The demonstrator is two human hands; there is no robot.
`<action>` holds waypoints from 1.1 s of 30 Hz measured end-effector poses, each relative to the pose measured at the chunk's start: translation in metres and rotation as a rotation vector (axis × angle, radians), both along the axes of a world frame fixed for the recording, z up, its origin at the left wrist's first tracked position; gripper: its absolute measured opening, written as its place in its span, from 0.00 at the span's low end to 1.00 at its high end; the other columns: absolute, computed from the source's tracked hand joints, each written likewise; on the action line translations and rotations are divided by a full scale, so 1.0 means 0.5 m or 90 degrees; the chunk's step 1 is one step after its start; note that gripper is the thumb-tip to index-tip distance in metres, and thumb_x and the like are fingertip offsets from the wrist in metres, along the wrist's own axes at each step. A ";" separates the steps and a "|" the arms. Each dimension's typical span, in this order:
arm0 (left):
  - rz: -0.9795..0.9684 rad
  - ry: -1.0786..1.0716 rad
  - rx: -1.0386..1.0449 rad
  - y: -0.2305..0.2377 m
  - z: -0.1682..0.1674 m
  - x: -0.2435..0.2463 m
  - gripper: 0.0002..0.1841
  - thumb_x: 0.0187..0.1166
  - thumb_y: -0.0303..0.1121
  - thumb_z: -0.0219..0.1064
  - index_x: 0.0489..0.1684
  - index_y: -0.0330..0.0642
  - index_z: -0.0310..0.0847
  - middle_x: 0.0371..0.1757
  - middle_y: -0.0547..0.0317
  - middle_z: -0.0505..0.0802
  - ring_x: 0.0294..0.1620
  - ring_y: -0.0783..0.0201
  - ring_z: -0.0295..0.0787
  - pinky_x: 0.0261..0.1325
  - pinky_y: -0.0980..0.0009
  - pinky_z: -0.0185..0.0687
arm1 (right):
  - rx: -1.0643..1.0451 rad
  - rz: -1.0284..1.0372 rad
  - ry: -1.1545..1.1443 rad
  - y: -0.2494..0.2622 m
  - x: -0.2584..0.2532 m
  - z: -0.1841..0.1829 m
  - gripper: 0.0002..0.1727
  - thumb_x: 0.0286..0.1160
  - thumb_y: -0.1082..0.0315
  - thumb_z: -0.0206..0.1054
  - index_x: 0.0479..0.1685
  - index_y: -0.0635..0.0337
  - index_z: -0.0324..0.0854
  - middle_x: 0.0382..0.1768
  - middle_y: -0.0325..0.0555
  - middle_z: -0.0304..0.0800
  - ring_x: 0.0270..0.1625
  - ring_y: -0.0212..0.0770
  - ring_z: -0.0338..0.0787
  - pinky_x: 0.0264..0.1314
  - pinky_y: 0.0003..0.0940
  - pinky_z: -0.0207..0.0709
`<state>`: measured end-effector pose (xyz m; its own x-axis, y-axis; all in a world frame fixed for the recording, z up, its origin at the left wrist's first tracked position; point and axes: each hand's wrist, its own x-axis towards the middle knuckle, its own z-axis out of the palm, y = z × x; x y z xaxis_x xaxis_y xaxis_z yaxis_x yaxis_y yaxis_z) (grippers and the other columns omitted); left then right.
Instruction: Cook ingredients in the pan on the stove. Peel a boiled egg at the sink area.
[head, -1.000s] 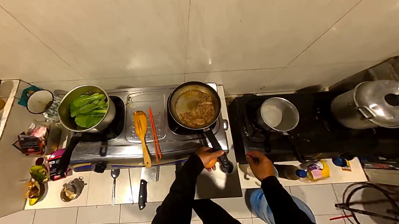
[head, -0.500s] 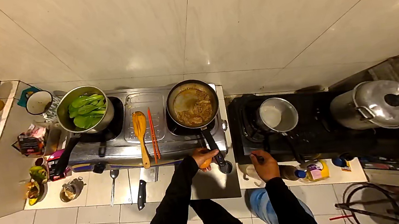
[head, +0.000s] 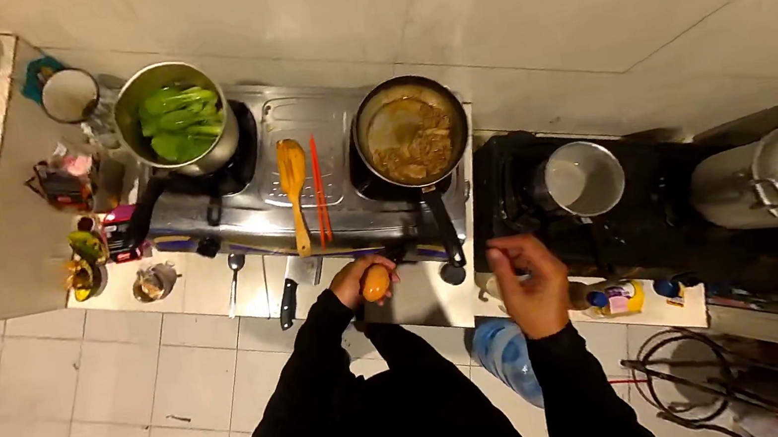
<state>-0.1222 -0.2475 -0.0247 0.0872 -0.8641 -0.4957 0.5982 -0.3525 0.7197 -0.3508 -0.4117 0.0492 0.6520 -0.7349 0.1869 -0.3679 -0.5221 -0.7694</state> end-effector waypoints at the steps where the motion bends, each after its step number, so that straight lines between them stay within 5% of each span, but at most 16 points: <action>1: 0.009 -0.021 -0.007 0.034 0.012 0.005 0.27 0.87 0.40 0.34 0.63 0.35 0.77 0.47 0.53 0.95 0.34 0.64 0.92 0.34 0.70 0.88 | 0.035 0.082 0.003 0.040 0.039 0.009 0.14 0.81 0.66 0.66 0.52 0.68 0.88 0.43 0.51 0.92 0.41 0.34 0.90 0.45 0.29 0.87; 4: 0.056 -0.084 -0.025 0.135 0.052 0.013 0.22 0.81 0.39 0.52 0.64 0.33 0.75 0.45 0.55 0.93 0.36 0.65 0.90 0.38 0.66 0.89 | 0.156 0.258 0.030 0.178 0.155 0.003 0.16 0.79 0.62 0.71 0.58 0.62 0.88 0.53 0.50 0.92 0.52 0.38 0.91 0.53 0.35 0.88; 7: 0.130 -0.142 -0.050 0.267 0.076 0.042 0.20 0.82 0.40 0.59 0.64 0.34 0.75 0.41 0.60 0.91 0.36 0.67 0.90 0.40 0.67 0.89 | 0.228 0.341 -0.008 0.307 0.250 -0.020 0.18 0.75 0.63 0.75 0.61 0.60 0.88 0.57 0.52 0.88 0.55 0.39 0.90 0.58 0.35 0.88; 13: 0.250 -0.236 -0.014 0.589 0.097 0.164 0.21 0.86 0.37 0.57 0.71 0.32 0.75 0.48 0.55 0.93 0.42 0.64 0.92 0.44 0.66 0.92 | 0.277 0.493 0.029 0.566 0.436 -0.003 0.20 0.75 0.65 0.75 0.65 0.62 0.86 0.63 0.60 0.85 0.55 0.48 0.89 0.60 0.42 0.86; 21: 0.324 -0.274 0.034 1.011 0.167 0.392 0.19 0.89 0.35 0.45 0.68 0.34 0.70 0.43 0.65 0.92 0.42 0.70 0.91 0.48 0.68 0.90 | 0.305 0.586 0.021 0.976 0.720 0.030 0.23 0.70 0.68 0.78 0.65 0.65 0.85 0.61 0.64 0.83 0.53 0.54 0.89 0.57 0.47 0.85; 28: 0.384 -0.408 0.126 1.179 0.199 0.607 0.23 0.85 0.34 0.48 0.74 0.27 0.66 0.50 0.56 0.88 0.45 0.71 0.88 0.46 0.72 0.88 | 0.365 0.584 0.010 1.170 0.972 0.039 0.24 0.72 0.69 0.75 0.66 0.70 0.81 0.58 0.67 0.85 0.55 0.56 0.89 0.58 0.49 0.85; 33: 0.436 -0.454 0.075 1.272 0.196 0.823 0.23 0.86 0.34 0.49 0.74 0.29 0.72 0.55 0.52 0.91 0.49 0.68 0.90 0.51 0.69 0.89 | 0.404 0.566 -0.063 1.268 1.193 0.016 0.25 0.70 0.65 0.77 0.66 0.64 0.81 0.59 0.56 0.87 0.54 0.42 0.90 0.54 0.37 0.87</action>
